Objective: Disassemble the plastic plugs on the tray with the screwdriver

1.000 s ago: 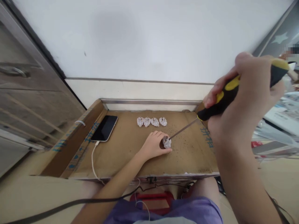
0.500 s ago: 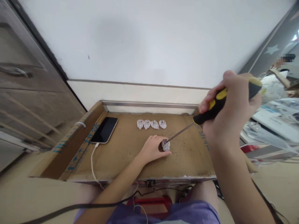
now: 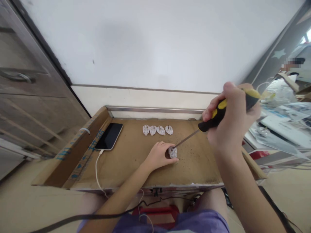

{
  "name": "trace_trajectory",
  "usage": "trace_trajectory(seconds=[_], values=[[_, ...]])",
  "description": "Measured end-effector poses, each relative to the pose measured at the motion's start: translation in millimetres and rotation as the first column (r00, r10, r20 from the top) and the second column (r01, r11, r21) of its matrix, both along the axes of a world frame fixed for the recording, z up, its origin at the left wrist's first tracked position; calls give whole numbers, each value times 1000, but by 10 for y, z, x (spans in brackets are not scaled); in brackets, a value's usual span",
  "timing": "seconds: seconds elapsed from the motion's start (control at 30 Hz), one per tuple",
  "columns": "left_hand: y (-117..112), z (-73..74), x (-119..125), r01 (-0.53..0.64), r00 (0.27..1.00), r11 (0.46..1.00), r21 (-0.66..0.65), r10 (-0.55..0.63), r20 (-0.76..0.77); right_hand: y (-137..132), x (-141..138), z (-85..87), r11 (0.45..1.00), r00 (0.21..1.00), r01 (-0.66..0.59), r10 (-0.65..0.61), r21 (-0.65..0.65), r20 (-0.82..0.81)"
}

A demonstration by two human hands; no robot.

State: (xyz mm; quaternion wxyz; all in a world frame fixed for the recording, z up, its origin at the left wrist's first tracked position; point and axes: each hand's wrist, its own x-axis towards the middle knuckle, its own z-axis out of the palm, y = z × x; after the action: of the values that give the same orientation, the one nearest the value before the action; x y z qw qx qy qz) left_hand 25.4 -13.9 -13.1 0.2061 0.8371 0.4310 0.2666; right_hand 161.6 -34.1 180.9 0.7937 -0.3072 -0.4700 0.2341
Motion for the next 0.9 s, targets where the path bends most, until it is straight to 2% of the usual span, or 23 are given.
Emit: trace_trajectory(seconds=[0.17, 0.67, 0.9], values=[[7, 5, -8, 15, 1000, 1000, -9, -15, 3, 20, -3, -1, 999, 1000, -19, 19, -51, 7], [13, -17, 0, 1, 1000, 1000, 6, -1, 3, -66, -58, 11, 999, 1000, 21, -21, 38, 5], [20, -12, 5, -16, 1000, 1000, -6, 16, -15, -93, -39, 18, 1000, 999, -3, 3, 17, 44]])
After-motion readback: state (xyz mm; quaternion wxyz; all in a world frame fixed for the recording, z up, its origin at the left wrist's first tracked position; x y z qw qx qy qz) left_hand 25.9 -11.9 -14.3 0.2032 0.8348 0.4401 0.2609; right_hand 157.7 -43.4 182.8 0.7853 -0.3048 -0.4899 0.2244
